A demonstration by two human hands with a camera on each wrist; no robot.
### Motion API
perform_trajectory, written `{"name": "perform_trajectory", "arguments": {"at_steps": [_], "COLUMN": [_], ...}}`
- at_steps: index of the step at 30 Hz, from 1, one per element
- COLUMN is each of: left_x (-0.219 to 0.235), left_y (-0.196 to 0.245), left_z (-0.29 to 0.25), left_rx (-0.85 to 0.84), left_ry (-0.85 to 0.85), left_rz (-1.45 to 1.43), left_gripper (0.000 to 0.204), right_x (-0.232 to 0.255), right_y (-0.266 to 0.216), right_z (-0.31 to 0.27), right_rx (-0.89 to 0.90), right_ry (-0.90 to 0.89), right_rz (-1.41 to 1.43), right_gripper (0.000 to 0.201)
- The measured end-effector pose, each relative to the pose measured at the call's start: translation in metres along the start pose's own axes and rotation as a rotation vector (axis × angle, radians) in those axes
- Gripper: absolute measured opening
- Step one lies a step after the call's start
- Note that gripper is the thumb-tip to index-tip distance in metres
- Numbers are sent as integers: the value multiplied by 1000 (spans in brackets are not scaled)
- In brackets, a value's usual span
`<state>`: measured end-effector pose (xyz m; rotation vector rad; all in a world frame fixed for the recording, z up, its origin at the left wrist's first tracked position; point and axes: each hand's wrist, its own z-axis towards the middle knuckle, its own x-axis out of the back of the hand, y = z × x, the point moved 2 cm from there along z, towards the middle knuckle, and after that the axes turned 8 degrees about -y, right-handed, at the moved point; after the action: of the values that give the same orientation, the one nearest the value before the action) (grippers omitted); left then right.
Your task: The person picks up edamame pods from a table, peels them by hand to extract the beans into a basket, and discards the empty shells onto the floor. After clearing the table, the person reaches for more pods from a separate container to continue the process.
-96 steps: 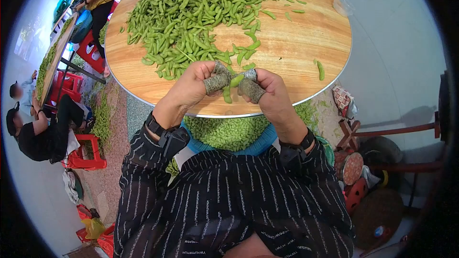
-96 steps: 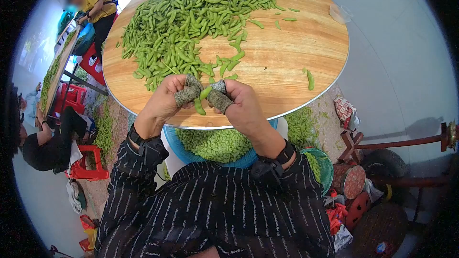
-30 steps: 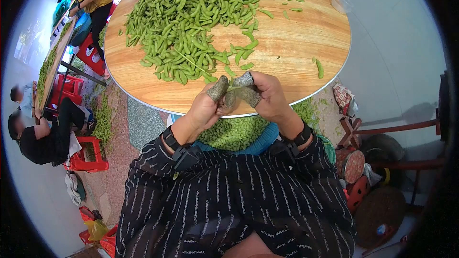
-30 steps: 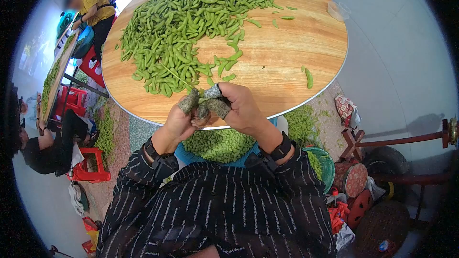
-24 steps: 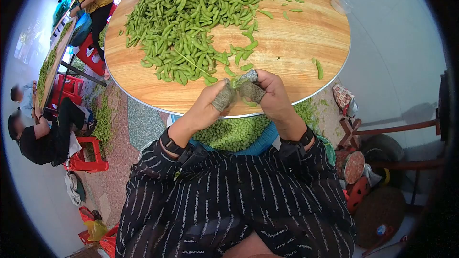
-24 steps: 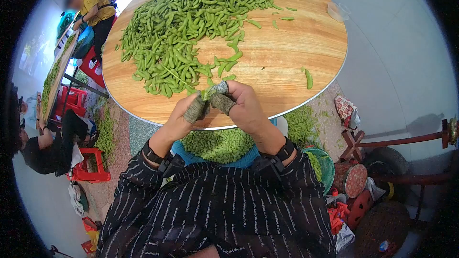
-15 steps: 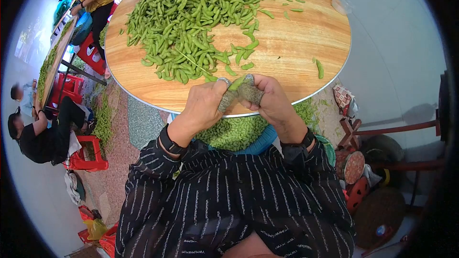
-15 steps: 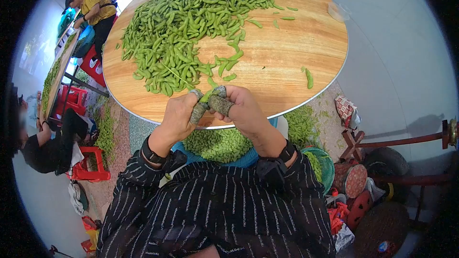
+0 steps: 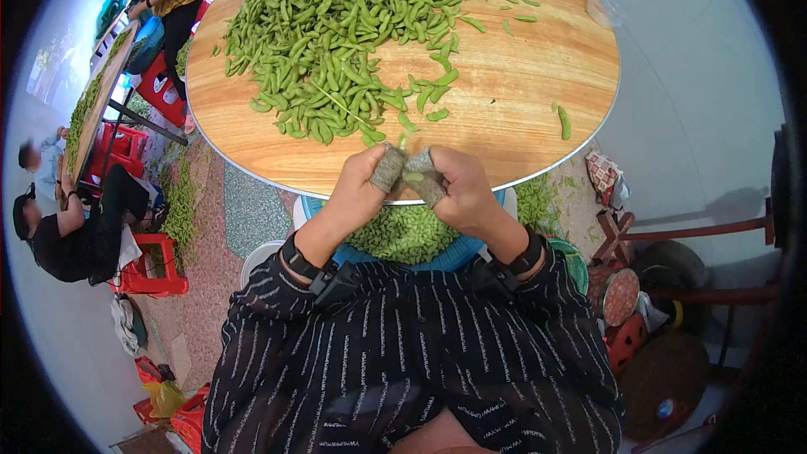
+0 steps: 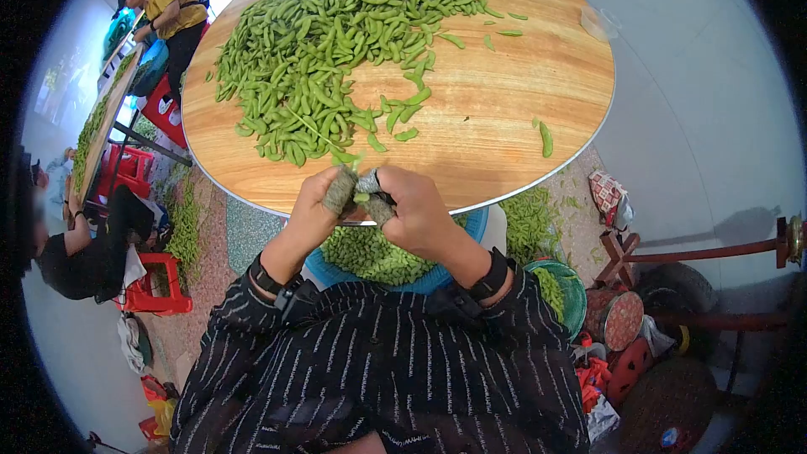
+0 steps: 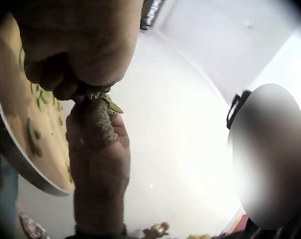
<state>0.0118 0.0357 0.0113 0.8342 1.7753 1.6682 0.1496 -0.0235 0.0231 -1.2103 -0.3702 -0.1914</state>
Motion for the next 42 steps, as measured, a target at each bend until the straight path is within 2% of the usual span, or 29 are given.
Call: {"name": "perform_trajectory", "arguments": {"at_steps": [2, 4, 5, 6, 7, 8, 10, 11, 13, 14, 16, 17, 19, 20, 22, 23, 25, 26, 28, 29, 30, 31, 32, 34, 36, 37, 39, 41, 42], "left_x": [-6, -5, 0, 1, -1, -4, -6, -8, -14, -15, -17, -18, -17, -18, -18, -18, -17, -13, -12, -12, -12, -11, -9, -9, -15, -21, -27, -30, -29], "left_y": [1, -1, -4, -6, -6, -6, -16, -15, -11, -13, -21, -24, -30, -36, -50, -59, -59, -57, -20, -11, 0, 9, 13, 24, 29, 30, 25, 3, 2], "left_z": [-5, -11, -16, -19, -22, -25, -29, -30, -33, -33, -35, -35, -36, -36, -35, -36, -36, -39, -41, -39, -36, -33, -25, -2, 23, 36, 58, 77, 82], "left_rx": [-44, -88, -103, -118, -118, -51, 103, 105, 268, 270, 346, 349, 309, 312, 133, 134, -31, -31, 154, 153, -25, -203, -218, -219, -221, -210, -198, -214, -257], "left_ry": [54, 104, 5, -95, -93, -151, -271, -268, -304, -303, -222, -222, -227, -231, -176, -179, -178, -183, -298, -305, -247, -186, -208, -192, -176, -191, -212, -307, -310], "left_rz": [-48, -93, 129, 352, 352, 232, 40, 38, -129, -132, -150, -151, -109, -110, -68, -67, 204, 203, 684, 684, 735, 782, 815, 803, 789, 864, 939, 1129, 1112], "left_gripper": [20, 20, 20, 19, 19, 19, 15, 15, 17, 17, 23, 23, 24, 24, 26, 26, 24, 24, 16, 16, 14, 14, 16, 17, 18, 20, 21, 22, 18], "right_x": [-3, -9, -12, -15, -16, -15, -14, -14, -12, -10, -6, -7, -11, -13, -15, -17, -19, -15, 5, 19, 34, 50, 66, 83, 100, 103, 106, 102, 100], "right_y": [-2, 1, 2, 5, 7, 9, 12, 12, 12, 8, -3, -1, 3, 7, 14, 15, 18, 17, 17, 13, 10, 9, 11, 34, 67, 66, 66, 53, 47], "right_z": [-7, -13, -15, -16, -17, -19, -25, -26, -27, -27, -28, -29, -32, -34, -40, -42, -46, -49, -60, -69, -80, -92, -105, -151, -199, -207, -220, -210, -203], "right_rx": [-60, -159, -161, -162, -163, -168, -249, -251, -192, -195, -158, -161, -20, -24, -57, -59, -142, -144, -158, -235, -312, -361, -408, -637, -762, -767, -905, -900, -889], "right_ry": [-46, -64, -68, 16, 100, 98, -139, -144, -134, -136, -225, -225, -195, -192, -211, -208, -110, -106, -71, -132, -193, -284, -374, -153, -195, -192, -166, -127, -92], "right_rz": [-62, 305, 307, 478, 649, 650, 624, 625, 390, 391, 26, 28, -37, -35, -18, -17, 273, 273, 281, 228, 176, -2, -181, -300, -874, -874, -718, -633, -554], "right_gripper": [14, 14, 14, 16, 18, 18, 19, 19, 14, 14, 12, 12, 13, 13, 12, 12, 15, 15, 18, 18, 18, 21, 24, 21, 18, 18, 23, 23, 22]}}
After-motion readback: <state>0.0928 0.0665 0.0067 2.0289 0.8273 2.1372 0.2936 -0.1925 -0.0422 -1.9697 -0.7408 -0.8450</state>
